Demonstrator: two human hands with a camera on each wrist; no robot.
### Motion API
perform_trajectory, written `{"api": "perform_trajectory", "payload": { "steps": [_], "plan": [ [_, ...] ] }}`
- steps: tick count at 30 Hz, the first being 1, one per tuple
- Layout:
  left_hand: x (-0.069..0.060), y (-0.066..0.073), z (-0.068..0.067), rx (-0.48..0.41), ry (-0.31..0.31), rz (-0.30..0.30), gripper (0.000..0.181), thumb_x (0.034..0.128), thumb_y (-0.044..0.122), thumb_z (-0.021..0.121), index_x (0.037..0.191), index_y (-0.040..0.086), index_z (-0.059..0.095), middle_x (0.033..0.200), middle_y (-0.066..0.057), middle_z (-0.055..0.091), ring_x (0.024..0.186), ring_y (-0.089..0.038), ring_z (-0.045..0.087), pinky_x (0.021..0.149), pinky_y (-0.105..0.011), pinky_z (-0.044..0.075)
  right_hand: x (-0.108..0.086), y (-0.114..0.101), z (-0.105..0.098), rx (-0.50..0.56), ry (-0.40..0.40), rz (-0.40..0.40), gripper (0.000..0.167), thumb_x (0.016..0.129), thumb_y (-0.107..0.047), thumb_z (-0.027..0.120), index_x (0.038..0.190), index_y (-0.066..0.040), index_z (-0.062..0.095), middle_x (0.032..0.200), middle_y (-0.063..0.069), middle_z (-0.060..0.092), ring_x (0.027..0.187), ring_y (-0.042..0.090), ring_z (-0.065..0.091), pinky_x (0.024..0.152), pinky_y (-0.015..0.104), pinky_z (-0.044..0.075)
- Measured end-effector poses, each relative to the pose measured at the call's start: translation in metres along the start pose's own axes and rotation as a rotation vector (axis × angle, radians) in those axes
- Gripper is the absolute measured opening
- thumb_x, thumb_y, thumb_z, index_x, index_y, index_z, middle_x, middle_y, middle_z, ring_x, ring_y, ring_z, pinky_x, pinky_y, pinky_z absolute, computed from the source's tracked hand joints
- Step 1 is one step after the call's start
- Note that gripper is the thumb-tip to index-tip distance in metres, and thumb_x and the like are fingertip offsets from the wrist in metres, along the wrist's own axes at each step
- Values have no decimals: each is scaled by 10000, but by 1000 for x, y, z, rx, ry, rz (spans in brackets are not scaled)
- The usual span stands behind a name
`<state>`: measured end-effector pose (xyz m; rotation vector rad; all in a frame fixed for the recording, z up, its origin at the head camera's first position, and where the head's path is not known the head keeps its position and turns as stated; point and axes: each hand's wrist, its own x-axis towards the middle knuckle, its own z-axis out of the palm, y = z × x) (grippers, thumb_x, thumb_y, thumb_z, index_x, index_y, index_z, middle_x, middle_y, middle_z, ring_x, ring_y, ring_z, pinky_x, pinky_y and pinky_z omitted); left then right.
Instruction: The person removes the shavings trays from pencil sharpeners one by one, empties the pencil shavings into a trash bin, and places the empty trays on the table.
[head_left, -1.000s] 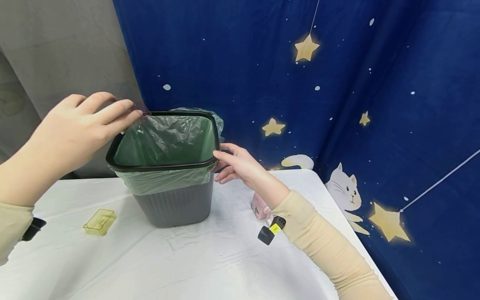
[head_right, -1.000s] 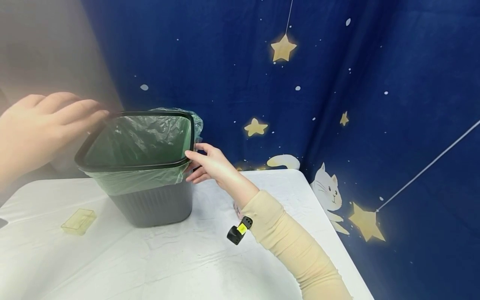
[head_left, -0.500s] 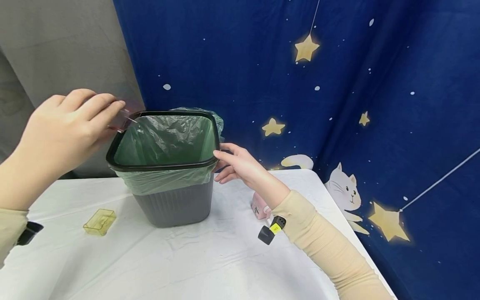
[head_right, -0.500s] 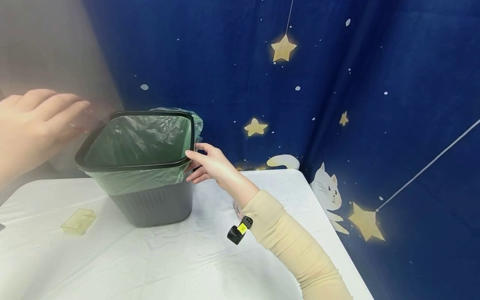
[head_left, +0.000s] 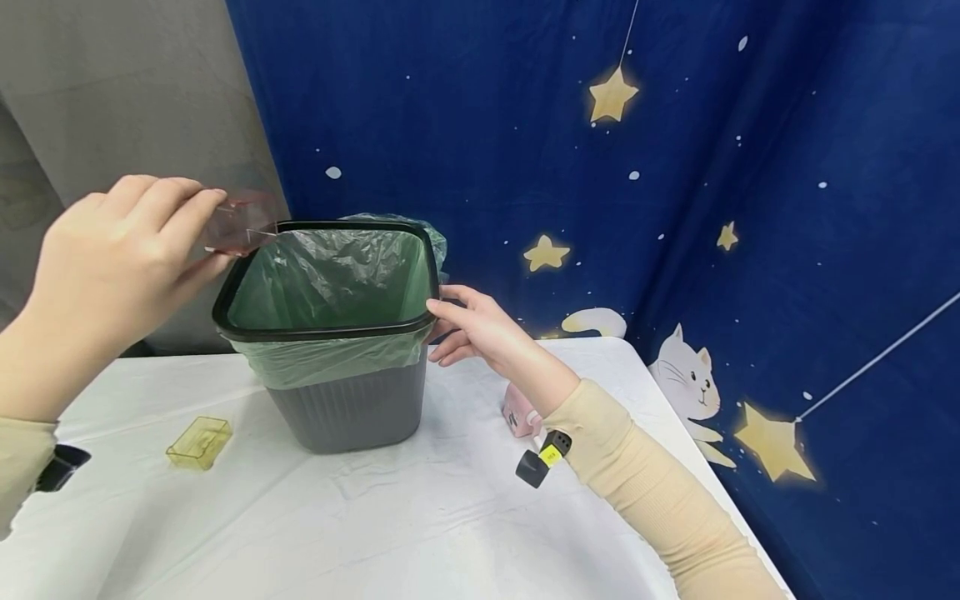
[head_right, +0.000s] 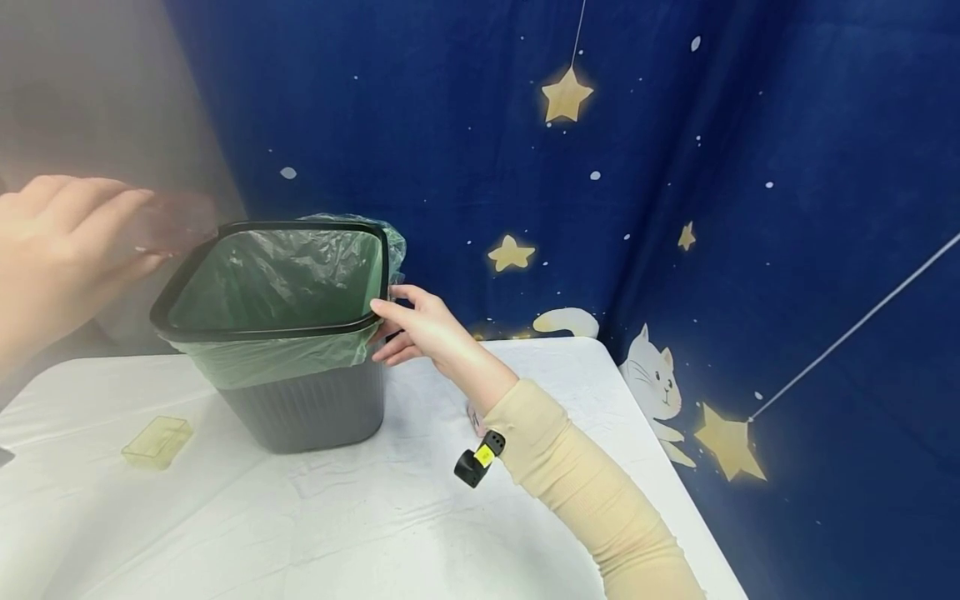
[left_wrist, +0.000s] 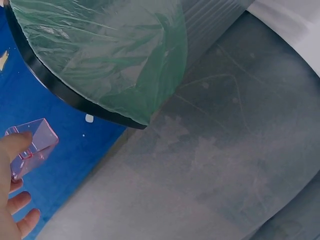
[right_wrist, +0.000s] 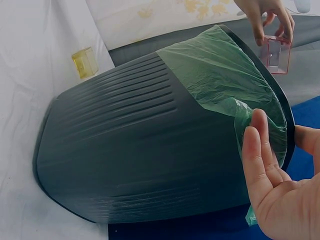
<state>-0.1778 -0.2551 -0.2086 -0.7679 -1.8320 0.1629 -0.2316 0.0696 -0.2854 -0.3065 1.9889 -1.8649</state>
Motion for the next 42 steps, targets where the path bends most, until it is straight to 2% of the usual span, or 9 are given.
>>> {"api": "perform_trajectory", "payload": {
  "steps": [6,9,12,16,21,28,32,37,42],
  "plan": [
    [-8,-3,3,-8,-14,-85,400,839,227,610,1111,-65,585,1017,-241,601,884,-470,564,535,-548,413,0,0,1,2,5,4,553,983,-271,558,1469,-135,330,1013,208,646,622,242,672,634,378,575],
    [-11,-4,3,-19,-10,-159,421,747,168,696,1095,-51,602,1022,-233,607,898,-472,558,551,-578,411,0,0,1,4,8,3,553,984,-270,557,1469,-134,330,1015,210,644,620,245,671,632,381,575],
    [-11,-4,0,-38,2,-248,452,711,169,734,1092,-45,615,1017,-244,602,887,-481,540,559,-601,388,0,0,2,4,9,0,554,983,-272,557,1469,-136,329,1013,211,643,620,248,671,633,385,575],
    [-9,-1,-8,-73,3,-341,483,714,174,762,1116,-49,616,1020,-270,591,881,-492,510,604,-621,375,0,0,1,5,10,-2,545,982,-269,560,1463,-138,340,1005,211,643,623,252,671,633,387,575],
    [-10,2,-14,-105,6,-414,508,691,136,797,1117,-71,614,1012,-287,581,917,-498,504,684,-636,387,1,1,0,7,11,1,548,982,-268,560,1465,-139,337,1000,208,642,626,254,673,631,384,575],
    [-17,0,-14,-120,-25,-479,544,698,154,818,1141,-84,610,1021,-291,566,922,-489,497,673,-625,375,1,1,1,3,8,4,542,982,-272,559,1460,-138,342,986,203,649,629,249,674,633,379,575],
    [-22,-2,-14,-144,-47,-547,560,686,130,841,1149,-83,610,1040,-285,562,948,-471,488,692,-586,366,1,1,1,4,9,2,545,982,-273,558,1462,-136,339,986,201,648,624,246,673,630,376,575],
    [-26,-4,-12,-174,-47,-631,569,672,114,851,1142,-101,610,1042,-299,565,973,-471,477,755,-557,337,1,1,1,2,9,-3,549,983,-272,557,1465,-135,334,995,206,647,625,248,673,634,381,575],
    [-32,-8,-10,-186,-28,-666,574,665,105,852,1126,-130,603,1018,-316,561,961,-470,472,830,-519,326,1,1,1,4,6,-5,563,980,-273,561,1472,-134,323,999,205,645,626,248,673,632,381,575]
  ]
}}
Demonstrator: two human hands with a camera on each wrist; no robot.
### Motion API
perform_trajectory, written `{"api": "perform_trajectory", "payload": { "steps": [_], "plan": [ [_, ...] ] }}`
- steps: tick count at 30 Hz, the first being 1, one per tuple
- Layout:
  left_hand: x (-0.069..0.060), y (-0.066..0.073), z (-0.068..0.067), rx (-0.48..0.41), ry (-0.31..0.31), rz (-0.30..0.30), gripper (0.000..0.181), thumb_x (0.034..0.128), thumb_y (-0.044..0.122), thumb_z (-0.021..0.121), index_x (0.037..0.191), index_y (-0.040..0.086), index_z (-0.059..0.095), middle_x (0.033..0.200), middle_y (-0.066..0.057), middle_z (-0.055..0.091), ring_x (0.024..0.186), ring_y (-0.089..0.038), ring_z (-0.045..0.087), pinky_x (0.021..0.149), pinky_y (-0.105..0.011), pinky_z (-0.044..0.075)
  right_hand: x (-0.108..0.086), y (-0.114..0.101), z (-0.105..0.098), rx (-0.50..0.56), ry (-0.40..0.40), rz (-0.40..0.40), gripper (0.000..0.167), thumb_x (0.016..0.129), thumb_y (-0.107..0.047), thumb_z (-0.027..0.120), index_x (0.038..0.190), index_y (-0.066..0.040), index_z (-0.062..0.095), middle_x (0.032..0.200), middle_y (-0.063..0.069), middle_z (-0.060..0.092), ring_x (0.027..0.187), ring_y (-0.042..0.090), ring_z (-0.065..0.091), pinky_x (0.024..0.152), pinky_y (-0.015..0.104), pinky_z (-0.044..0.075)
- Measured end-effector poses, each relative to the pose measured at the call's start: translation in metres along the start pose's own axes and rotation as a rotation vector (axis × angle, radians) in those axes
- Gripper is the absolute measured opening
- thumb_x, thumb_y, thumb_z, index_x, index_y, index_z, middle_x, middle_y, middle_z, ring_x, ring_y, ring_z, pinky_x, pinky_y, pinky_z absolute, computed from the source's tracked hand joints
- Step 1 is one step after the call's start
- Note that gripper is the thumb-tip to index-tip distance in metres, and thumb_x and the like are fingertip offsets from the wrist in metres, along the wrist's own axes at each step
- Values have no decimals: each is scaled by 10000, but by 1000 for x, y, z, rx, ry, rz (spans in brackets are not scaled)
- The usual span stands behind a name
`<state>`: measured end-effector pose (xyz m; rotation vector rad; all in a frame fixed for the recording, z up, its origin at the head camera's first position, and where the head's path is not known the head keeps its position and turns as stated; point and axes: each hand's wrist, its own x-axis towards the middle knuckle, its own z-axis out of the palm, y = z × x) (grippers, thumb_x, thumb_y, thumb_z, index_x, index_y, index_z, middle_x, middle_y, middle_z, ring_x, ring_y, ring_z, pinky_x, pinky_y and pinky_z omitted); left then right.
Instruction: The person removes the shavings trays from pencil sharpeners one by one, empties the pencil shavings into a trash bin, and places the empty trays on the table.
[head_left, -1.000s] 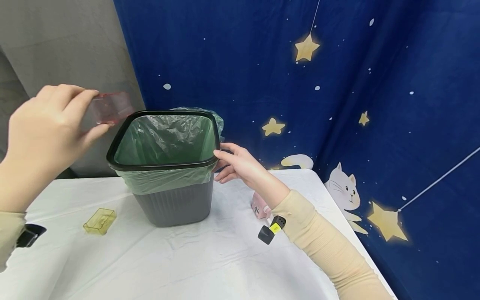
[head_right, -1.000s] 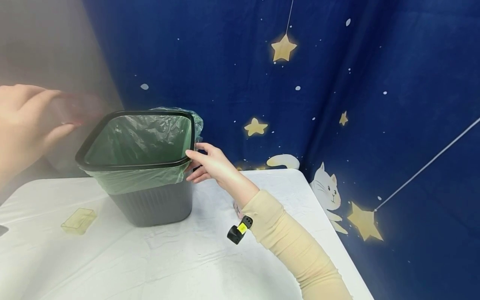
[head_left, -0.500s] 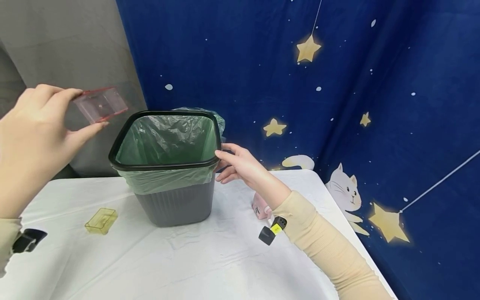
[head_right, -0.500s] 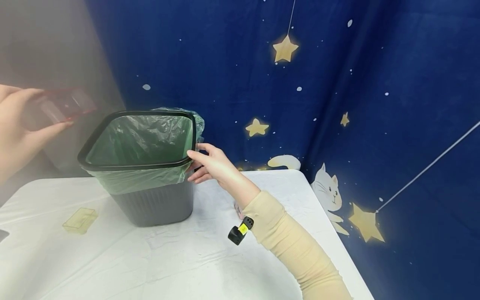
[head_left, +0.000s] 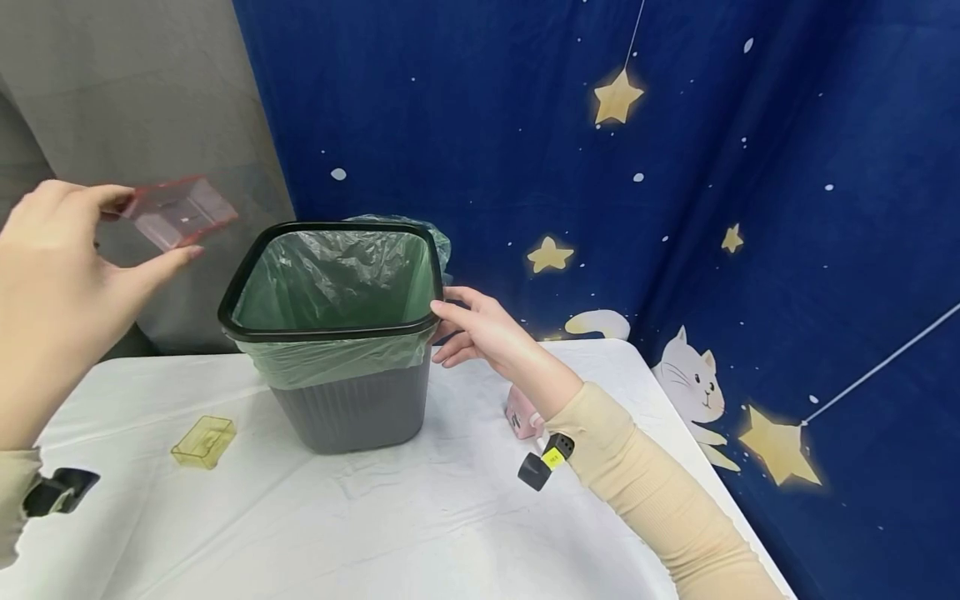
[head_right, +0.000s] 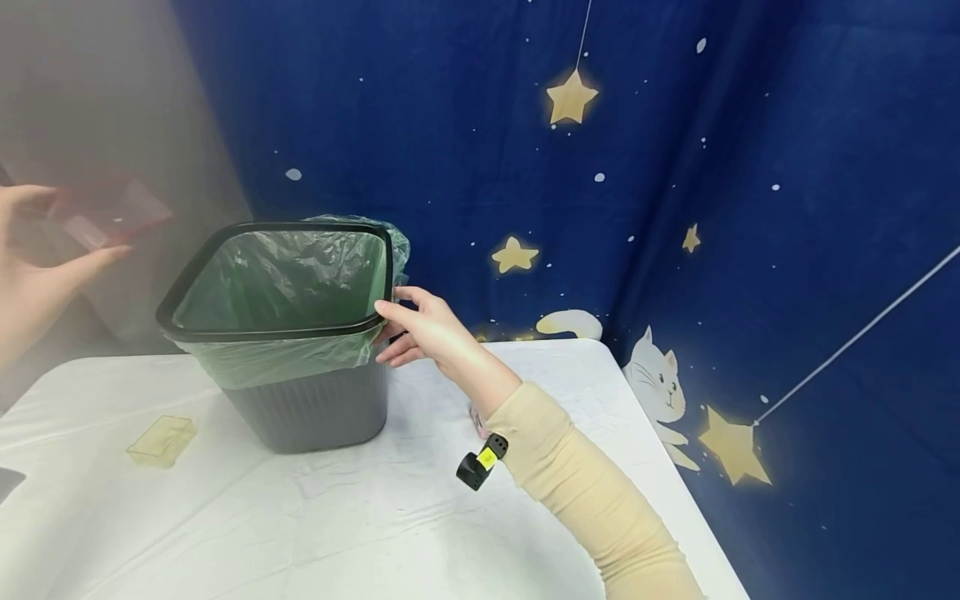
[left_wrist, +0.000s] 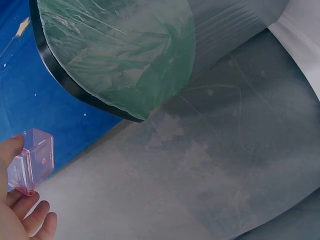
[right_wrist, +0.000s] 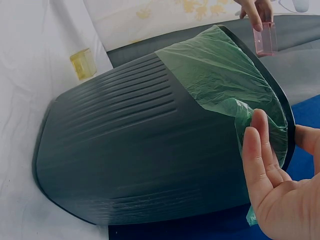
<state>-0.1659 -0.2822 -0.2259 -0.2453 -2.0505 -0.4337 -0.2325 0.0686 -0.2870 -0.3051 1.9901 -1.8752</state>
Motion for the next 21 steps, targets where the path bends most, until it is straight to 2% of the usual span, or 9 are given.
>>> {"api": "perform_trajectory", "payload": {
  "steps": [3,5,6,8,10,12,13,17,21],
  "plan": [
    [-2,-4,0,-1,13,-20,589,675,109,846,1147,-134,592,1004,-316,556,929,-399,476,855,-416,315,0,0,0,4,-2,-1,564,981,-270,561,1472,-134,322,994,205,647,625,247,673,628,379,575],
    [-3,-7,0,-4,21,-48,596,683,107,838,1168,-127,584,1021,-309,554,897,-221,476,849,-299,289,0,0,0,6,-2,-1,557,981,-268,560,1469,-133,327,990,205,648,626,247,673,626,375,575],
    [-5,-9,0,-13,27,-62,600,686,103,835,1182,-120,579,1028,-269,565,903,-125,452,828,-248,273,0,0,0,7,-3,-1,554,982,-267,559,1468,-133,329,988,205,649,626,248,673,627,376,575],
    [-7,-12,0,-40,42,-92,607,694,102,833,1208,-90,575,1025,-55,579,928,36,380,791,-156,240,0,0,0,5,-5,-2,547,983,-268,558,1463,-133,335,988,205,650,628,248,673,630,376,575],
    [-10,-15,1,-64,53,-133,608,701,108,835,1227,-57,578,1044,164,502,956,141,331,761,-99,250,0,0,0,2,-6,-4,547,982,-273,558,1462,-131,337,989,205,650,632,249,674,636,380,575],
    [-12,-17,2,-95,59,-178,604,711,111,837,1242,-26,583,1051,311,358,975,165,356,752,-71,277,0,0,0,-1,-7,-5,548,982,-277,557,1462,-130,337,992,207,650,635,251,675,641,385,576],
    [-13,-18,2,-99,57,-207,610,721,118,835,1258,-11,578,1053,339,324,982,161,372,761,-70,288,0,1,0,-1,-5,-5,547,982,-278,557,1461,-131,338,994,207,651,637,251,675,642,385,576],
    [-20,-22,2,-86,42,-290,637,766,142,810,1332,52,533,1214,230,428,1043,91,430,810,-75,310,0,1,0,0,-1,-3,543,983,-279,556,1460,-131,342,996,211,653,637,252,676,641,387,576],
    [-26,-27,3,-83,53,-324,632,779,151,799,1348,106,528,1223,213,444,1049,84,429,811,-80,310,0,0,0,1,-2,-4,547,982,-277,557,1461,-132,338,1000,212,652,634,250,676,640,387,576]
  ]
}}
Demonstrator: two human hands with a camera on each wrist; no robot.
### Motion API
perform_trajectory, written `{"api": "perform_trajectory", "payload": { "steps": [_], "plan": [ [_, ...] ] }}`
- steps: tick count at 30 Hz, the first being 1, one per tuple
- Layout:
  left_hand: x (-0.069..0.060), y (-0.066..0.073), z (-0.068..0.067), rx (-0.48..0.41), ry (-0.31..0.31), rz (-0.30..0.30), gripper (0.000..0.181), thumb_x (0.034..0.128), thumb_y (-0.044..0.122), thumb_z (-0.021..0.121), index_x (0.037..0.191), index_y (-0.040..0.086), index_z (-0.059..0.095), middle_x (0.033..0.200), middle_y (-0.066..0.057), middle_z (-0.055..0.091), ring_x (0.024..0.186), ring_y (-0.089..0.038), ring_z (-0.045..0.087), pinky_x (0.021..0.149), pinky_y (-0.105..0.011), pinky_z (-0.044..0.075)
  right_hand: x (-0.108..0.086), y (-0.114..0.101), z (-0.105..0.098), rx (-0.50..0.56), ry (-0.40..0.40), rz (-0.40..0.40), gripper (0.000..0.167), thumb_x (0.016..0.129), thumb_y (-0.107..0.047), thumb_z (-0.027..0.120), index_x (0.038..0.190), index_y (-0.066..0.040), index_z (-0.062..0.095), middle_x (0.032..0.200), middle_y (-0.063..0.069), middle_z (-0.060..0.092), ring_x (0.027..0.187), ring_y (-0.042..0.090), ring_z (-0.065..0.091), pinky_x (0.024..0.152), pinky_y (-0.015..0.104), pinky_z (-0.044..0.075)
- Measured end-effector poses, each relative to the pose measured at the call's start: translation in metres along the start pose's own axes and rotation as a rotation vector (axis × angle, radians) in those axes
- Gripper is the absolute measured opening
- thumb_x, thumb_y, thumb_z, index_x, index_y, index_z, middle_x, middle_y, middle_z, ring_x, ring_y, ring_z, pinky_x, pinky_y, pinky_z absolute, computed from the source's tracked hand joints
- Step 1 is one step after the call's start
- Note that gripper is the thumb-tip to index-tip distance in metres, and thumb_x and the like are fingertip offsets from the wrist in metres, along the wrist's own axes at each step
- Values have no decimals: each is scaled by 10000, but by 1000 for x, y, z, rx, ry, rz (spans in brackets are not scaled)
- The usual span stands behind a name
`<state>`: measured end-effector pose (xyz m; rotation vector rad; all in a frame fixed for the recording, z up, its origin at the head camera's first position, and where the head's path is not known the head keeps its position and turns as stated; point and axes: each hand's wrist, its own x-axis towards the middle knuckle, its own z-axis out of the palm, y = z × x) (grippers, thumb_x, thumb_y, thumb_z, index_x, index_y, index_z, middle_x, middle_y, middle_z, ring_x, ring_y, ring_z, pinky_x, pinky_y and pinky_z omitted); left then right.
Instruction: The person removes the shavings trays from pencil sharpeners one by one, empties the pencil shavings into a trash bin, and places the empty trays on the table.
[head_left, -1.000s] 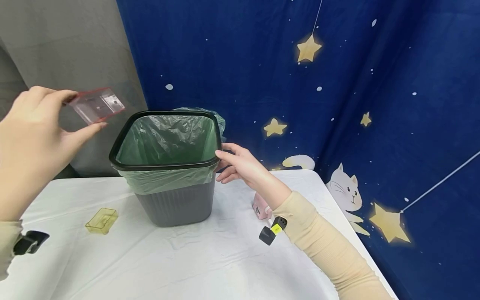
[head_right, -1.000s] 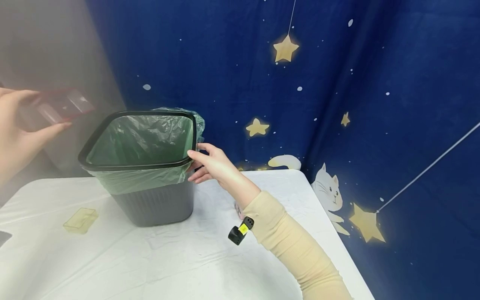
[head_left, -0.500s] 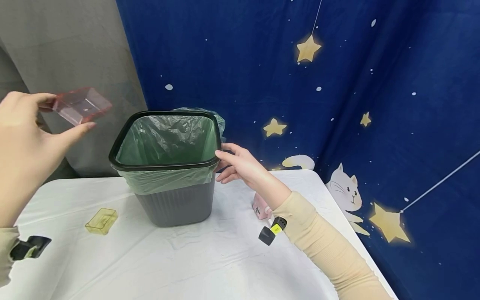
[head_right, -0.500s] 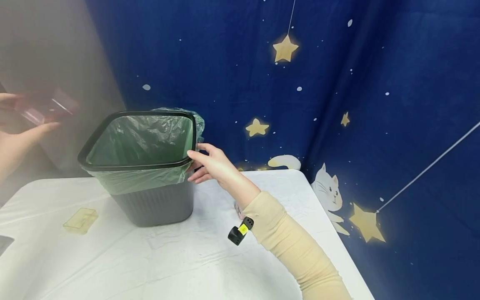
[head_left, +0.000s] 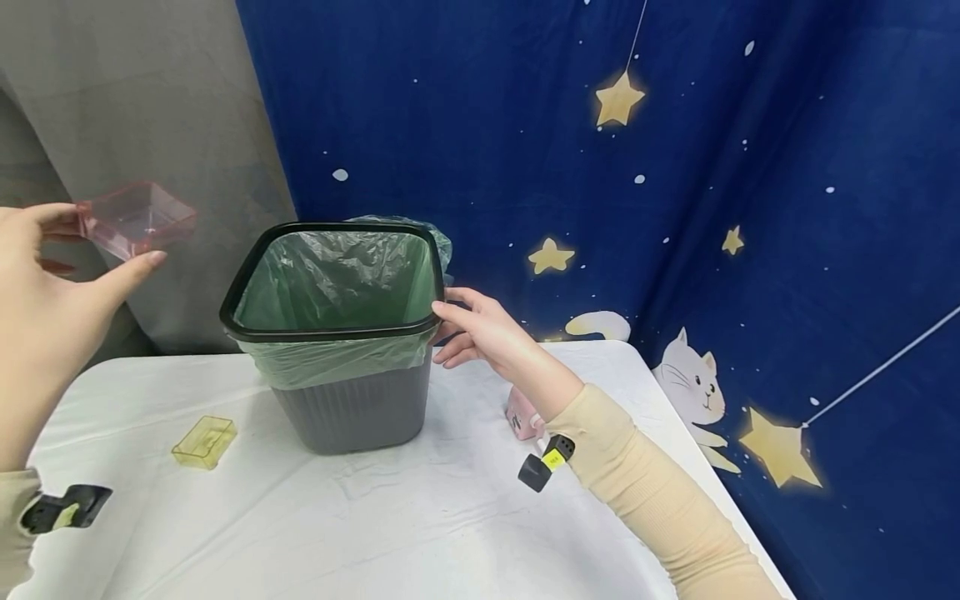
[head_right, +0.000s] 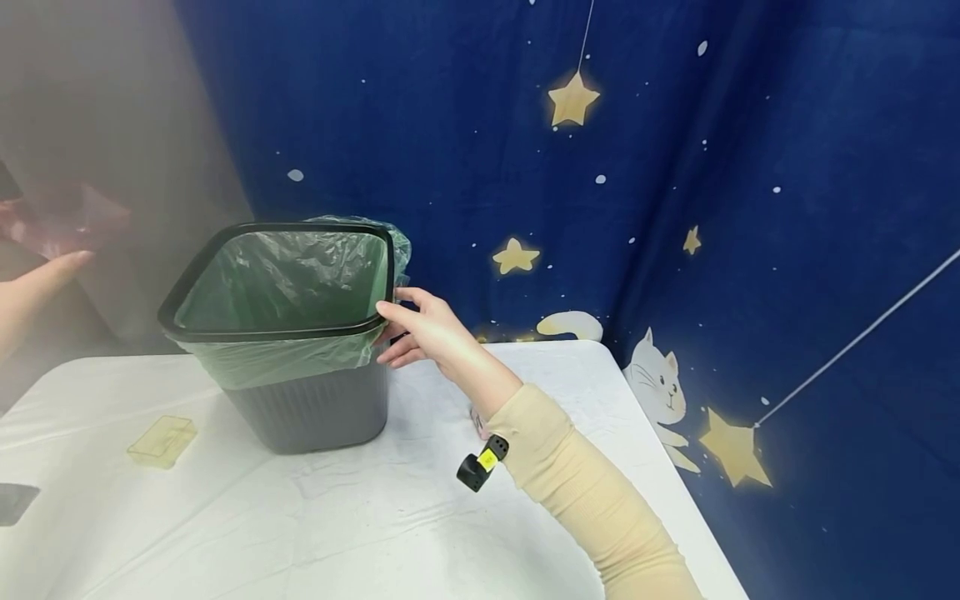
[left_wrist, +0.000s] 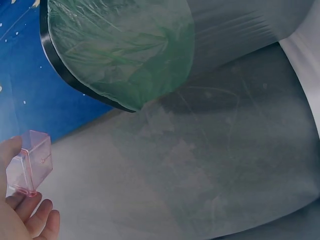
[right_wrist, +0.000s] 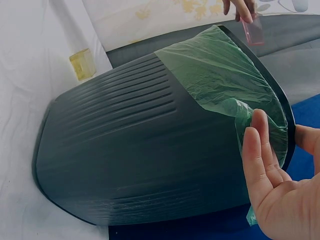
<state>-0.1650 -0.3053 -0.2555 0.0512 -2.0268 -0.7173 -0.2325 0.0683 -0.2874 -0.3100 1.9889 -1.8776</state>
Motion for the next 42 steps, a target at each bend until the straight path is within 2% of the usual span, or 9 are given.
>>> {"api": "perform_trajectory", "payload": {
  "steps": [3,10,18,29,32,35,39,42],
  "plan": [
    [-3,-5,0,-33,27,-12,621,771,127,805,1335,136,544,1138,280,423,1037,88,424,809,-92,312,0,0,0,-2,-2,0,548,983,-279,555,1464,-135,334,1004,211,651,636,249,676,643,387,576],
    [-10,-12,-2,-83,67,-26,633,775,88,793,1340,193,527,1182,192,498,1052,78,419,853,-111,301,0,0,0,-3,-1,-3,548,984,-278,554,1464,-131,334,996,210,654,633,246,674,644,386,575],
    [-18,-28,-4,-86,98,-17,605,772,99,799,1316,195,552,1075,326,448,1023,91,439,832,-100,322,-1,0,1,1,-1,1,550,985,-272,553,1468,-134,329,994,211,657,624,239,674,636,379,576],
    [-35,-63,3,-41,49,-159,599,802,158,785,1344,168,530,1095,275,448,978,111,436,776,-93,328,-1,0,0,4,5,0,547,984,-268,556,1466,-132,336,990,210,655,625,239,673,632,374,575],
    [-40,-64,3,-49,38,-189,594,812,174,776,1348,162,523,1093,268,445,966,122,433,777,-88,327,-1,0,0,7,5,-1,552,983,-267,557,1469,-133,332,988,209,656,622,236,672,633,376,575],
    [-45,-59,1,-39,26,-218,581,824,182,763,1349,112,523,1073,274,430,962,131,420,781,-89,324,-1,0,0,8,3,-2,555,983,-269,557,1471,-133,329,985,209,657,622,237,672,635,379,575],
    [-54,-52,1,11,-4,-245,581,850,186,738,1363,46,504,1152,94,537,1007,100,432,804,-83,326,-1,0,0,5,4,-3,540,986,-271,551,1463,-136,339,988,210,657,626,240,673,641,381,575],
    [-60,-53,0,35,-30,-276,593,858,195,728,1375,32,487,1209,-86,552,930,116,445,766,-69,332,-2,0,0,4,4,-3,538,987,-274,548,1462,-133,339,996,212,657,628,241,673,645,384,575]
  ]
}}
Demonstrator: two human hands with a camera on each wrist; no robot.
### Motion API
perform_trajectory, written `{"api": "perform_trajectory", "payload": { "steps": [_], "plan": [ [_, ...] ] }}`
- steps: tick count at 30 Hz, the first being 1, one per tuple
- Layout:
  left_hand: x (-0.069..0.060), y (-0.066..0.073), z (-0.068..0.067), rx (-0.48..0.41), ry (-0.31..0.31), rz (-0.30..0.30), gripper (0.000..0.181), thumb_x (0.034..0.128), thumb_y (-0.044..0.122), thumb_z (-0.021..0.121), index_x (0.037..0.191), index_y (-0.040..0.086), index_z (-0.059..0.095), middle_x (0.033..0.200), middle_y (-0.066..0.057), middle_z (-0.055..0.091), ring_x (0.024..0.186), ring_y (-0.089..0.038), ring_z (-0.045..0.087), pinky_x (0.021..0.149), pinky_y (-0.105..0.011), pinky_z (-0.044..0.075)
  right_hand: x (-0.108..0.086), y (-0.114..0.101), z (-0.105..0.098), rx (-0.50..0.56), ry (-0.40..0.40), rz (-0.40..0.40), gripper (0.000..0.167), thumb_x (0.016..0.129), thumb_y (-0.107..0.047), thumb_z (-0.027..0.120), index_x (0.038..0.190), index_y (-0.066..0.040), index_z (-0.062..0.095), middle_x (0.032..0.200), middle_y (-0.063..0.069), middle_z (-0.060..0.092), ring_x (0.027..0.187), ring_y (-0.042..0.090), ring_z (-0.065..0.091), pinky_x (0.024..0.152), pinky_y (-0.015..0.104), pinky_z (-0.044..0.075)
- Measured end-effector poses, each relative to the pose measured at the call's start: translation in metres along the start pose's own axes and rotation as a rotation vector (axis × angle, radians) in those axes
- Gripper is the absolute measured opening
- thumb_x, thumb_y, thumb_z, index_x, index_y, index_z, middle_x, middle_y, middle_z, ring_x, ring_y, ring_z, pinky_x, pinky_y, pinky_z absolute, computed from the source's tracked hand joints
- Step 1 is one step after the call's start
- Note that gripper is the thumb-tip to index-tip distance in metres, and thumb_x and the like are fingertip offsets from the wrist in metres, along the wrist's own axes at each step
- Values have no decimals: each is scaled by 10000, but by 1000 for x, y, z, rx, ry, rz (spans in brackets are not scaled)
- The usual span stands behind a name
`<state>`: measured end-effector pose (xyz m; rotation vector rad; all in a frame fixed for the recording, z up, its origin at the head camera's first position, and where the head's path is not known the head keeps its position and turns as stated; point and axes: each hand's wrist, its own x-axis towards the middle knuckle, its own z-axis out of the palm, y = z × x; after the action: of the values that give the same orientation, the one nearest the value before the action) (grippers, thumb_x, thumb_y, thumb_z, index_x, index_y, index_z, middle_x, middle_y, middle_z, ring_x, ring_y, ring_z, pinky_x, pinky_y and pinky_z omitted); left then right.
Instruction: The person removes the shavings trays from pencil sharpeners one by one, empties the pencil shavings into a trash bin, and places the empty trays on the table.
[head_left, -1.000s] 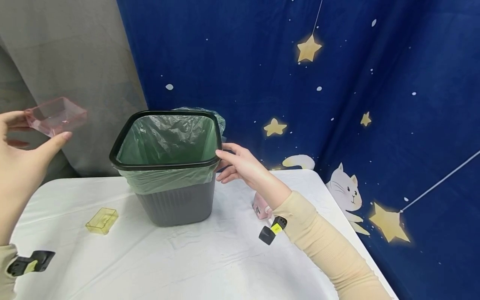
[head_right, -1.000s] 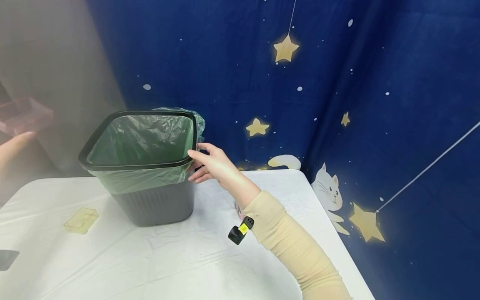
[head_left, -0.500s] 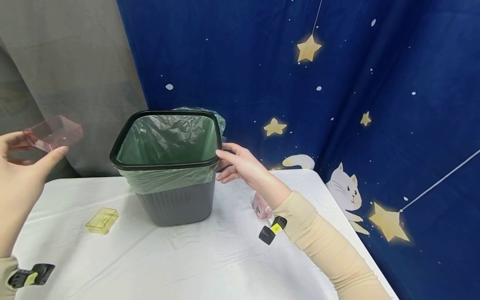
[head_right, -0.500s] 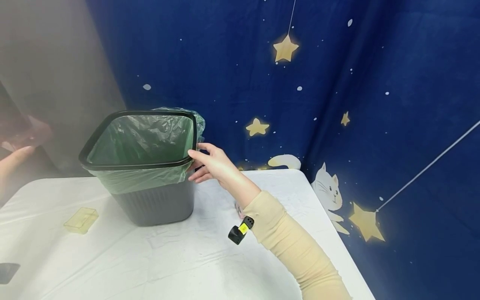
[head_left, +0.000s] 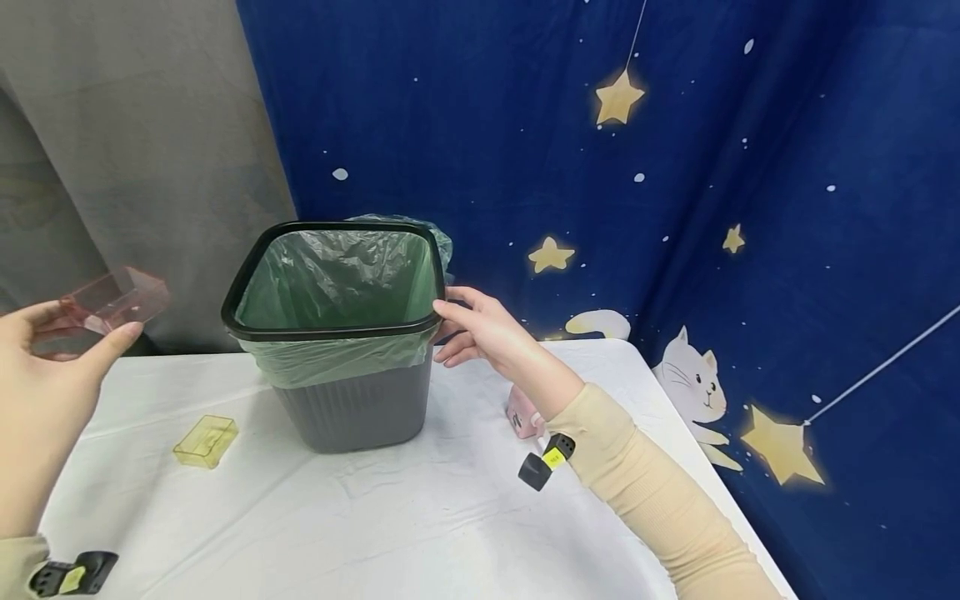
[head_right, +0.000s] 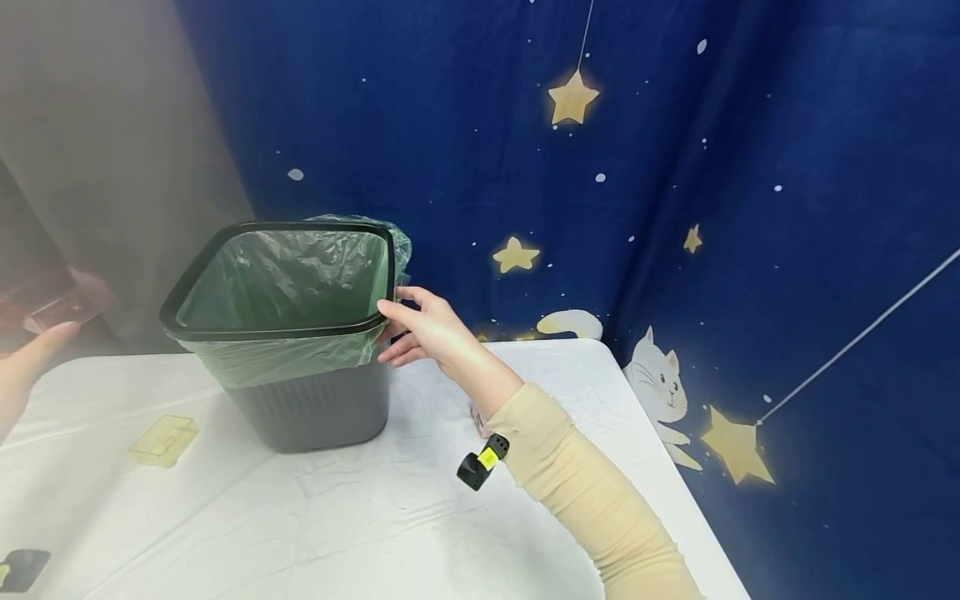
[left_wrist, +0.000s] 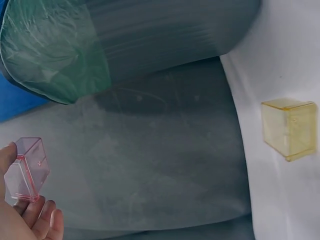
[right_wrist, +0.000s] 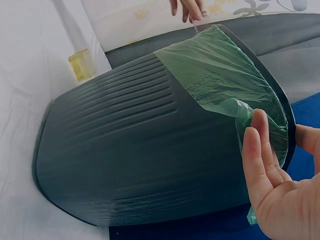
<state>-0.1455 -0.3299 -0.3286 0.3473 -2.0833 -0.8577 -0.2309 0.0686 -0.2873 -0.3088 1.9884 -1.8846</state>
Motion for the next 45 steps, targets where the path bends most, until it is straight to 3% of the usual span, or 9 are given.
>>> {"api": "perform_trajectory", "payload": {
  "steps": [5,12,16,19,22,31,37,45],
  "plan": [
    [-3,-7,-2,14,-39,-78,627,854,236,730,1386,30,471,1234,-162,543,751,166,347,673,-57,295,1,1,0,0,0,1,535,986,-276,550,1459,-134,343,1005,214,655,630,243,674,649,387,576],
    [-6,-17,-3,23,-87,-137,649,857,250,727,1399,20,455,1265,-189,535,714,163,353,642,-50,298,1,2,-1,2,3,-4,530,986,-274,550,1454,-129,349,1006,218,653,633,248,674,649,393,576],
    [-8,-26,-2,29,-118,-186,660,842,286,744,1394,45,473,1249,-91,566,723,160,380,628,-48,318,0,2,-1,0,1,-8,538,985,-275,551,1457,-124,342,1005,216,653,635,245,675,647,388,576],
    [-10,-35,1,7,-101,-191,604,817,278,770,1322,34,545,1066,125,556,765,149,416,627,-35,334,0,2,-1,-1,1,-8,538,985,-273,552,1457,-122,342,1005,216,654,632,243,674,644,386,576],
    [-11,-43,3,-26,-80,-168,561,801,246,785,1257,-9,581,932,250,456,752,146,443,591,-14,345,0,2,-1,1,3,-5,536,985,-271,553,1456,-122,345,1006,219,653,633,245,674,643,387,576],
    [-20,-49,7,-86,-49,-112,551,801,153,775,1270,-41,563,937,279,450,816,147,459,618,17,353,0,2,0,9,6,-2,551,983,-271,557,1465,-127,333,1008,218,651,627,249,672,635,388,575],
    [-22,-53,6,-94,-63,-163,528,796,150,777,1253,-19,575,926,280,468,806,151,470,608,14,363,0,2,-1,14,7,-6,552,982,-273,557,1466,-130,334,992,217,654,614,242,670,624,384,575],
    [-23,-67,6,-16,-72,-186,597,805,206,778,1312,-5,544,974,237,489,670,211,417,555,7,339,1,2,0,10,3,-4,535,982,-278,558,1453,-133,350,1010,216,653,628,249,673,641,388,576]
  ]
}}
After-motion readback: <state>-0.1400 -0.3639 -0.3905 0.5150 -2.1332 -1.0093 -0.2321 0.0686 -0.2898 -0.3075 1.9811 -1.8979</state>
